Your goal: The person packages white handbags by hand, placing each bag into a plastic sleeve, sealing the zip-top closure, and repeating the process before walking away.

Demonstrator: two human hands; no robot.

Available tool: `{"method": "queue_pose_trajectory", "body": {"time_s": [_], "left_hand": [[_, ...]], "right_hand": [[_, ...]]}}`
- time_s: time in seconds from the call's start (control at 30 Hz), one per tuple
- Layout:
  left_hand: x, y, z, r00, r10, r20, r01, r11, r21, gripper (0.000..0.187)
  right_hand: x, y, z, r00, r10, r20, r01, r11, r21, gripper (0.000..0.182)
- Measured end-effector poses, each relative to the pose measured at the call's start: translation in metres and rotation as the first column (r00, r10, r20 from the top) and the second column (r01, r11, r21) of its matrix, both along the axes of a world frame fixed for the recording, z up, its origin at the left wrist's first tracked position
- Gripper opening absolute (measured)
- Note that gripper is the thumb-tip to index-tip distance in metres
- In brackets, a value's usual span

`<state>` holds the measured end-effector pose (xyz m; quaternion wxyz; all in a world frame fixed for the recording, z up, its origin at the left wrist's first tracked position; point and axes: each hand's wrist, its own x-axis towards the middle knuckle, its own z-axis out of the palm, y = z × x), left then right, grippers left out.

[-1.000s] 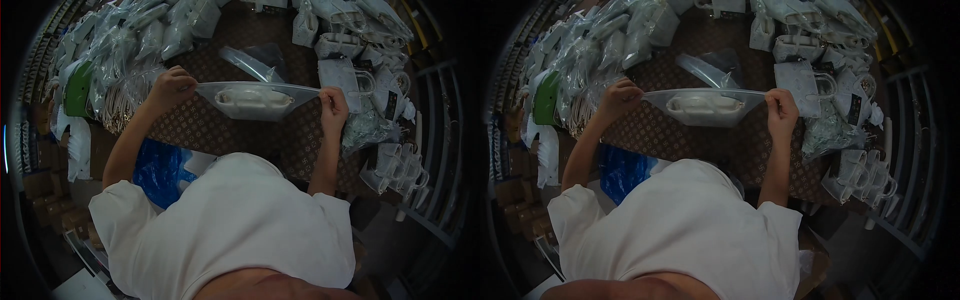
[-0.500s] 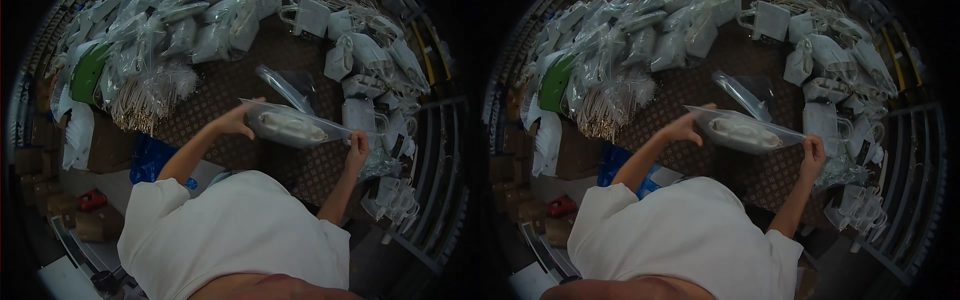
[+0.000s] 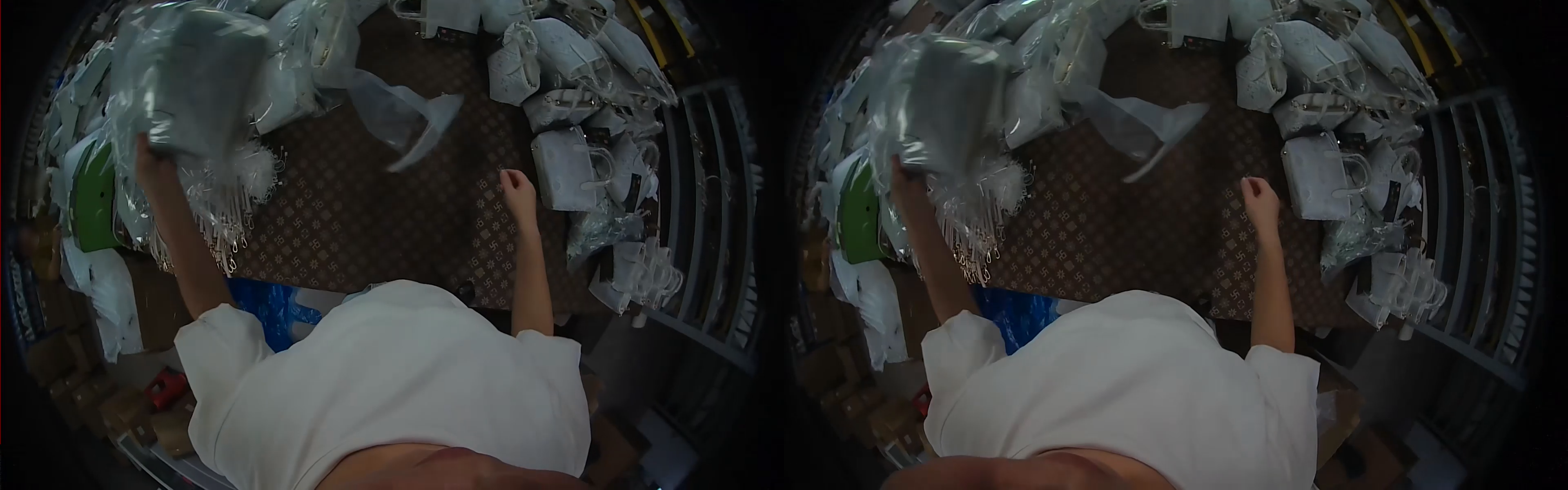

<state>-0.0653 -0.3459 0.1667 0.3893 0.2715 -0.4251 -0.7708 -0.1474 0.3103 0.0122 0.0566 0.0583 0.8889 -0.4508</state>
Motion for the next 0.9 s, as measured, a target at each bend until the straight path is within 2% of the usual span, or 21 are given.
{"method": "queue_pose_trajectory", "body": {"time_s": [0.07,0.13,0.23,0.27,0.3,0.33,0.37,0.4,0.43,0.47,0.5,0.53,0.6,0.63,0.7,0.73,0.77,0.8,0.83,0.87,0.9], "left_hand": [[-0.012,-0.035,0.01,0.995,-0.076,-0.059,0.072,0.995,-0.074,0.032],[-0.04,-0.065,0.016,0.998,0.025,0.059,-0.023,0.999,-0.022,0.033],[-0.082,-0.088,0.014,0.958,0.157,0.241,-0.172,0.984,0.042,0.037],[-0.091,-0.075,0.019,0.959,0.145,0.242,-0.161,0.986,0.045,0.037],[-0.104,-0.042,-0.005,0.964,0.168,0.206,-0.131,0.974,-0.184,0.034],[-0.104,0.031,-0.01,0.97,0.181,0.161,-0.102,0.908,-0.406,0.033],[-0.097,0.112,-0.014,0.976,0.185,0.113,-0.079,0.79,-0.608,0.031],[-0.103,0.103,-0.025,0.982,0.178,0.066,-0.062,0.628,-0.776,0.03],[-0.098,0.17,-0.031,0.993,0.111,0.043,0.007,0.305,-0.952,0.024],[-0.089,0.223,-0.038,0.974,-0.058,0.219,0.222,0.048,-0.974,0.024],[-0.095,0.253,-0.053,0.902,-0.299,0.313,0.212,-0.325,-0.922,0.025],[-0.1,0.279,-0.071,0.886,-0.324,0.332,0.169,-0.442,-0.881,0.025],[-0.116,0.306,-0.13,0.93,-0.077,0.36,0.307,-0.376,-0.874,0.021],[-0.12,0.301,-0.168,0.93,-0.08,0.358,0.305,-0.374,-0.876,0.021],[-0.129,0.285,-0.225,0.687,0.096,0.72,0.716,-0.261,-0.648,0.022],[-0.131,0.294,-0.211,0.695,0.08,0.715,0.705,-0.272,-0.655,0.022],[-0.124,0.303,-0.185,0.533,-0.174,0.828,0.824,-0.115,-0.555,0.021],[-0.109,0.31,-0.161,0.338,-0.431,0.836,0.927,-0.001,-0.375,0.021],[-0.095,0.32,-0.138,0.325,-0.43,0.842,0.931,-0.012,-0.365,0.021],[-0.084,0.333,-0.114,0.215,-0.644,0.734,0.977,0.151,-0.153,0.021],[-0.073,0.342,-0.102,0.151,-0.82,0.552,0.964,0.245,0.101,0.021]], "right_hand": [[-0.011,-0.024,-0.008,0.999,-0.026,0.02,0.025,0.998,0.052,0.031],[-0.019,-0.059,0.002,0.975,-0.101,0.196,0.123,0.987,-0.1,0.035],[-0.034,-0.09,-0.029,0.997,-0.009,0.082,0.009,1.0,-0.002,0.036],[-0.034,-0.096,-0.034,0.996,-0.021,0.083,0.021,1.0,0.001,0.036],[-0.032,-0.1,-0.04,0.996,0.037,0.077,-0.037,0.999,-0.002,0.035],[-0.032,-0.105,-0.042,0.993,0.094,0.069,-0.094,0.996,-0.007,0.034],[-0.026,-0.109,-0.042,0.994,0.083,0.071,-0.082,0.997,-0.008,0.034],[-0.017,-0.112,-0.041,0.986,0.107,0.124,-0.104,0.994,-0.034,0.032],[-0.008,-0.116,-0.041,0.975,0.134,0.178,-0.125,0.99,-0.06,0.03],[-0.001,-0.118,-0.043,0.973,0.131,0.191,-0.123,0.991,-0.054,0.03],[0.008,-0.118,-0.045,0.953,0.175,0.248,-0.158,0.984,-0.087,0.029],[0.014,-0.118,-0.046,0.929,0.22,0.296,-0.192,0.974,-0.121,0.028],[0.026,-0.119,-0.043,0.918,0.25,0.306,-0.215,0.966,-0.146,0.027],[0.031,-0.118,-0.041,0.912,0.275,0.306,-0.229,0.957,-0.178,0.026],[0.042,-0.112,-0.035,0.892,0.288,0.348,-0.223,0.951,-0.216,0.027],[0.045,-0.107,-0.034,0.868,0.305,0.392,-0.215,0.942,-0.257,0.028],[0.047,-0.101,-0.034,0.873,0.287,0.394,-0.197,0.947,-0.254,0.028],[0.053,-0.097,-0.035,0.913,0.277,0.298,-0.164,0.921,-0.355,0.03],[0.058,-0.096,-0.037,0.947,0.255,0.196,-0.142,0.878,-0.456,0.032],[0.059,-0.099,-0.035,0.949,0.247,0.195,-0.132,0.875,-0.465,0.032],[0.058,-0.104,-0.027,0.964,0.169,0.206,0.018,0.731,-0.683,0.033]]}}
